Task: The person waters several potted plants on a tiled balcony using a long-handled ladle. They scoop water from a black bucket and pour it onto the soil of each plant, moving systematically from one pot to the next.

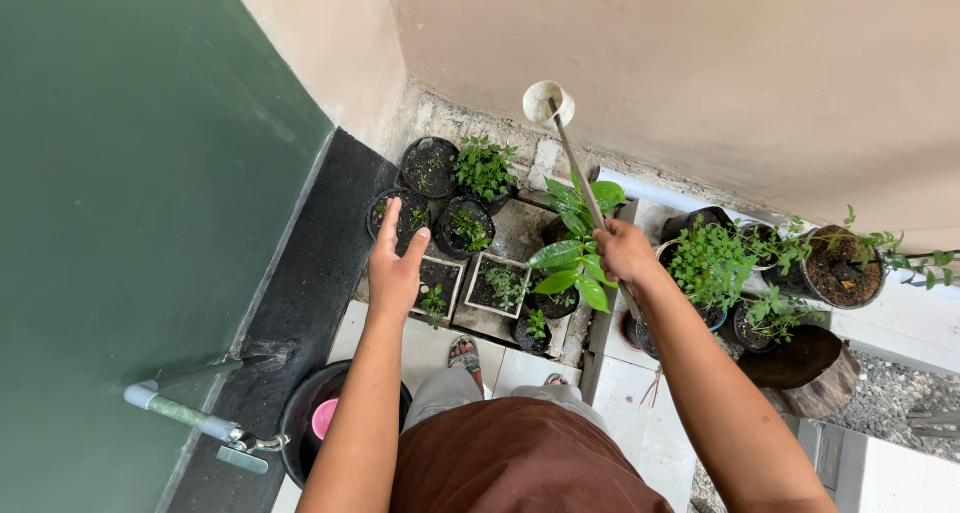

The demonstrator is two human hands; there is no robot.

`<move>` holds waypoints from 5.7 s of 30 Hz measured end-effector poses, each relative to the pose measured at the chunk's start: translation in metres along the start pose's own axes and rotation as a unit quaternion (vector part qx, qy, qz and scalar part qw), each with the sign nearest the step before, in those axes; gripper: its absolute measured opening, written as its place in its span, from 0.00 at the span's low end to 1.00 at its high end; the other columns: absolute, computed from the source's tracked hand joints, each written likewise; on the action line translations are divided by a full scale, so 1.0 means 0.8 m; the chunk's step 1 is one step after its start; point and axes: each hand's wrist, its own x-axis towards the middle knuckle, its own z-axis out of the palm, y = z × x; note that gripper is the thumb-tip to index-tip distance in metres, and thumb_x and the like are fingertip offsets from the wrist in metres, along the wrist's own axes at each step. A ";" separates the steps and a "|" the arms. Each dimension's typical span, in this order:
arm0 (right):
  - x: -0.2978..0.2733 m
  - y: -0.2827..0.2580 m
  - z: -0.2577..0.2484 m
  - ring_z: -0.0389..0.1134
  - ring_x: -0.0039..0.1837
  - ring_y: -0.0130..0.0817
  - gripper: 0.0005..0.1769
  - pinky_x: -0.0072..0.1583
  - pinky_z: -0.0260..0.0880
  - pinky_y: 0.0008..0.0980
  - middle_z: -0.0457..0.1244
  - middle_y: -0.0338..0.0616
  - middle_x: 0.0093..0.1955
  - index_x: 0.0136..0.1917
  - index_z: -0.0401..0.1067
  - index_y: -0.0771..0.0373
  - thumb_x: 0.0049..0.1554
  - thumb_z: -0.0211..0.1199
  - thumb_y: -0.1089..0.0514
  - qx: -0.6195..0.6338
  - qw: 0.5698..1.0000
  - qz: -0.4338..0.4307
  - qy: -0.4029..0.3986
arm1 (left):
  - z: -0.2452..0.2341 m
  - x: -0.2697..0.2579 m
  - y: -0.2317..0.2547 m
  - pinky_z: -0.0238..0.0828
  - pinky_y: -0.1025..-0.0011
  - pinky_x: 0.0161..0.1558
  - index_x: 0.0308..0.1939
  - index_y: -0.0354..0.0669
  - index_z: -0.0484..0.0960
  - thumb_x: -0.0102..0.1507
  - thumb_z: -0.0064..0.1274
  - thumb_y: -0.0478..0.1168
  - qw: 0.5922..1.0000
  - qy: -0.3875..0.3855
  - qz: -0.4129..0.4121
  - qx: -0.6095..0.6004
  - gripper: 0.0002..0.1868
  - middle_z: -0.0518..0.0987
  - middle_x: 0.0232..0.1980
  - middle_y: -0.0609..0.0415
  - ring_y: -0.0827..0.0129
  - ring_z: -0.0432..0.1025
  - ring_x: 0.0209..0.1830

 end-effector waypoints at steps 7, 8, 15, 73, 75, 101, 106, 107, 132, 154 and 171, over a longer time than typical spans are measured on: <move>-0.009 0.009 0.014 0.51 0.27 0.26 0.14 0.26 0.49 0.30 0.54 0.36 0.32 0.60 0.67 0.66 0.64 0.54 0.57 -0.001 0.999 0.018 -0.027 | 0.002 -0.001 0.023 0.46 0.65 0.76 0.76 0.40 0.62 0.65 0.55 0.41 0.999 -0.009 -0.040 0.030 0.36 0.57 0.82 0.46 0.60 0.51 0.82; -0.009 0.007 0.018 0.51 0.27 0.26 0.14 0.26 0.49 0.30 0.53 0.36 0.31 0.60 0.67 0.66 0.64 0.53 0.57 -0.001 0.999 0.022 -0.029 | 0.001 -0.003 0.024 0.46 0.65 0.76 0.76 0.40 0.62 0.65 0.55 0.42 0.999 -0.009 -0.041 0.028 0.36 0.57 0.82 0.46 0.60 0.51 0.82; 0.004 -0.023 0.026 0.56 0.26 0.30 0.18 0.27 0.57 0.34 0.57 0.41 0.30 0.64 0.68 0.65 0.63 0.55 0.55 -0.127 0.991 -0.031 0.025 | -0.010 -0.006 0.021 0.48 0.65 0.76 0.76 0.39 0.63 0.65 0.56 0.43 0.999 -0.001 -0.031 0.037 0.36 0.59 0.81 0.46 0.61 0.53 0.82; 0.011 -0.034 -0.006 0.53 0.27 0.27 0.16 0.27 0.53 0.32 0.56 0.37 0.33 0.62 0.68 0.65 0.64 0.55 0.56 -0.070 0.997 -0.019 0.022 | -0.021 -0.003 0.005 0.49 0.66 0.76 0.75 0.36 0.64 0.65 0.55 0.41 0.999 0.006 -0.036 0.024 0.34 0.62 0.80 0.44 0.60 0.56 0.81; 0.012 -0.027 -0.007 0.52 0.27 0.28 0.16 0.26 0.52 0.32 0.56 0.39 0.33 0.62 0.68 0.67 0.65 0.55 0.56 -0.062 0.998 -0.024 0.023 | -0.025 -0.003 0.003 0.49 0.66 0.76 0.74 0.36 0.65 0.66 0.55 0.41 0.999 0.013 -0.032 0.026 0.34 0.63 0.80 0.44 0.60 0.56 0.81; 0.018 -0.103 0.102 0.59 0.25 0.32 0.19 0.28 0.59 0.35 0.59 0.42 0.28 0.64 0.70 0.66 0.63 0.57 0.55 -0.181 0.980 -0.076 -0.016 | -0.051 -0.033 -0.013 0.48 0.65 0.76 0.74 0.34 0.65 0.66 0.55 0.40 0.998 0.052 -0.044 0.006 0.33 0.63 0.79 0.42 0.60 0.56 0.81; 0.025 -0.116 0.118 0.57 0.26 0.30 0.17 0.27 0.58 0.34 0.57 0.38 0.29 0.61 0.71 0.67 0.62 0.58 0.56 -0.130 0.986 -0.095 -0.031 | -0.061 -0.046 -0.016 0.48 0.66 0.76 0.74 0.35 0.66 0.66 0.55 0.40 0.996 0.071 -0.046 0.012 0.33 0.63 0.79 0.42 0.60 0.56 0.81; 0.027 -0.118 0.120 0.56 0.26 0.31 0.17 0.27 0.58 0.35 0.57 0.39 0.28 0.60 0.71 0.67 0.62 0.58 0.56 -0.130 0.986 -0.096 -0.038 | -0.063 -0.048 -0.017 0.48 0.66 0.76 0.74 0.35 0.66 0.66 0.55 0.40 0.996 0.074 -0.044 0.011 0.33 0.63 0.79 0.42 0.60 0.56 0.81; -0.022 -0.075 0.152 0.59 0.25 0.33 0.21 0.29 0.65 0.38 0.60 0.44 0.30 0.69 0.66 0.60 0.66 0.52 0.51 -0.305 0.946 -0.050 -0.094 | -0.071 -0.052 -0.018 0.51 0.67 0.75 0.73 0.37 0.68 0.66 0.55 0.41 0.992 0.109 -0.055 0.023 0.32 0.66 0.78 0.44 0.61 0.59 0.79; -0.020 0.071 0.154 0.71 0.31 0.43 0.27 0.44 0.73 0.43 0.70 0.58 0.38 0.70 0.67 0.61 0.60 0.57 0.49 -0.335 0.927 -0.120 -0.119 | -0.061 -0.058 -0.046 0.51 0.68 0.75 0.72 0.33 0.68 0.66 0.54 0.39 0.993 0.112 -0.046 0.004 0.31 0.66 0.77 0.42 0.61 0.59 0.78; -0.054 0.019 0.184 0.68 0.27 0.37 0.24 0.37 0.69 0.37 0.67 0.50 0.33 0.67 0.69 0.63 0.61 0.58 0.51 -0.300 0.936 -0.149 -0.105 | -0.058 -0.063 -0.058 0.49 0.67 0.75 0.73 0.32 0.66 0.66 0.53 0.38 0.989 0.099 -0.078 -0.073 0.32 0.65 0.78 0.42 0.61 0.57 0.79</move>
